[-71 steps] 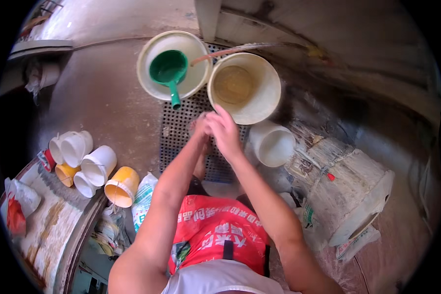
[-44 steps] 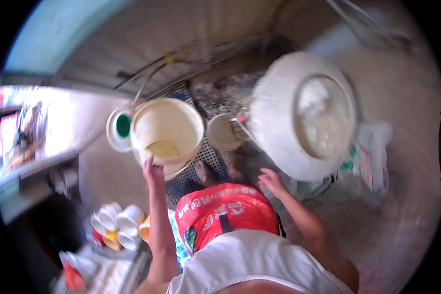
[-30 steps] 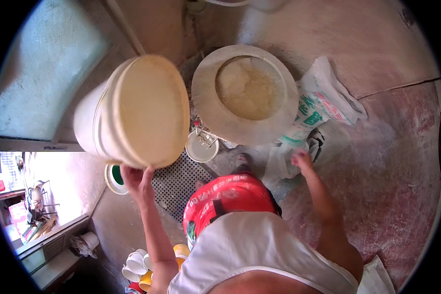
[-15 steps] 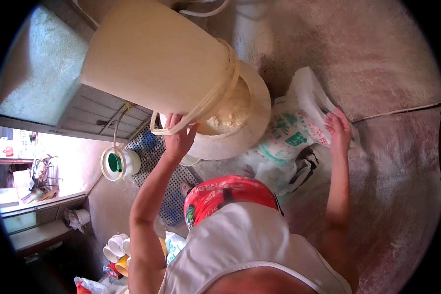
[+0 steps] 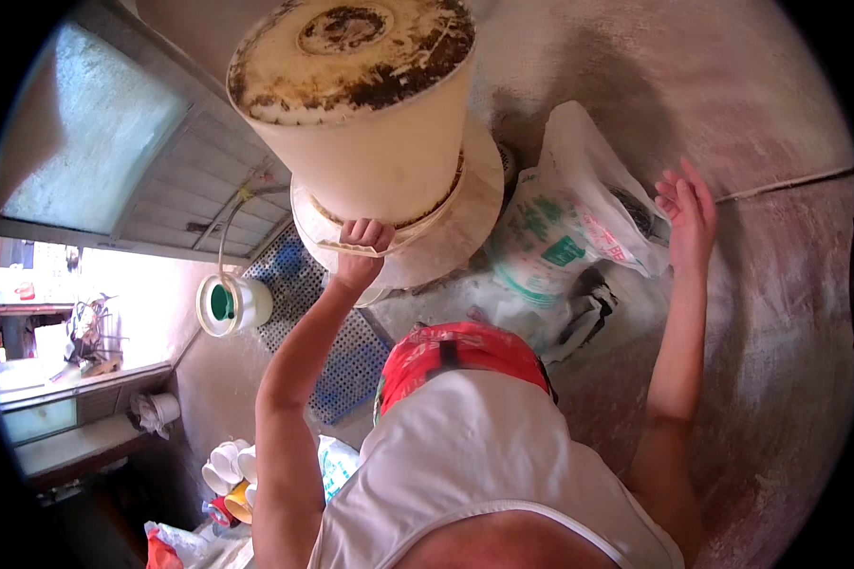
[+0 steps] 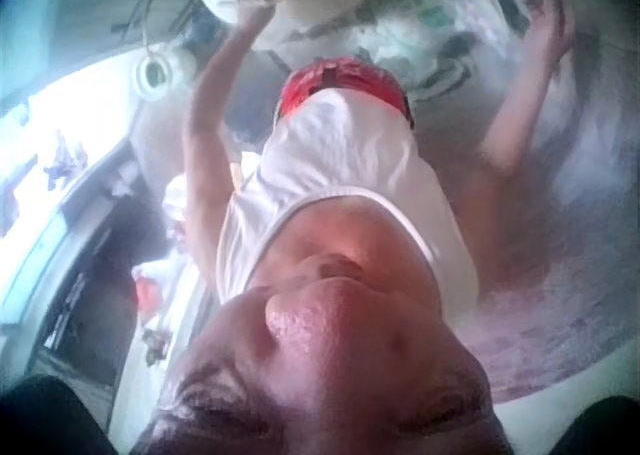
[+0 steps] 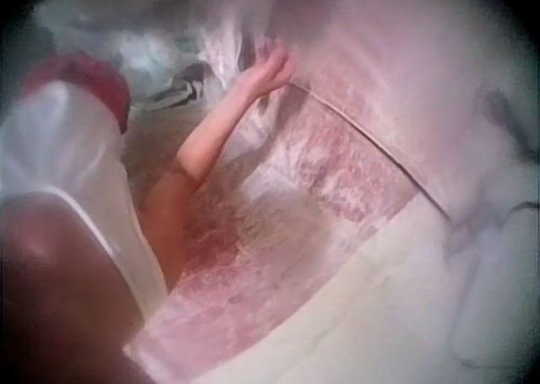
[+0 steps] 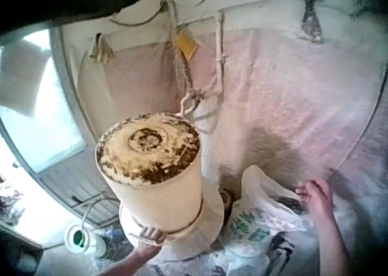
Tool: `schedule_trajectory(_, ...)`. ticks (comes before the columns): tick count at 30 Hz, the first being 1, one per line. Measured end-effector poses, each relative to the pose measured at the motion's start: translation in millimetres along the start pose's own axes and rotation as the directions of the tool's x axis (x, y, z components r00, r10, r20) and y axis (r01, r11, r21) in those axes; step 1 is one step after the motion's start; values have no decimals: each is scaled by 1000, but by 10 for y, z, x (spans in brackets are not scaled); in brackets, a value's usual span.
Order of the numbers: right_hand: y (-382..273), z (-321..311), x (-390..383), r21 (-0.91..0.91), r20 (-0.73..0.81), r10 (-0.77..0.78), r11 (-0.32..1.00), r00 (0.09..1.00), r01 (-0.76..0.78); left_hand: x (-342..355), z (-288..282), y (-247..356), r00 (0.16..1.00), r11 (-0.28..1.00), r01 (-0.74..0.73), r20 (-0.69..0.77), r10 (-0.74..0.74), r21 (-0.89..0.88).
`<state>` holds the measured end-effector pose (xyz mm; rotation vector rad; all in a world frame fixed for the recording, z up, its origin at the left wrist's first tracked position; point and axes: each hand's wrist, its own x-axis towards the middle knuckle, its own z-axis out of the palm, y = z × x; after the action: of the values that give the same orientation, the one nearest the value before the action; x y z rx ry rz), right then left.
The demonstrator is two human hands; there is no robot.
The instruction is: The person pours water from buckets into a large dough mixer, then adds flour from a large white bag, and scrapes the sides of the mixer using a scraper tool.
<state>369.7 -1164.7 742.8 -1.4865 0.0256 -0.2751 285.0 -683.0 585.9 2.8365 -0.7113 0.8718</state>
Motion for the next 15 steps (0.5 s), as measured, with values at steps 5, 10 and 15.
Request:
schedule_trajectory(5,-493,-58,-30,-62,-60,-124,991,990,121,-110,60,111,997,997,67,-46,-69,-35)
schedule_trajectory(10,-1522,-438,137,-162,-239,-417,908,877,387,89,-24,243,999,997,32,-8,-33,-76)
schedule_trajectory(15,-2572,-712,919,-483,-331,-830,558,449,675,-141,-50,210,994,999,23,-109,-26,-27)
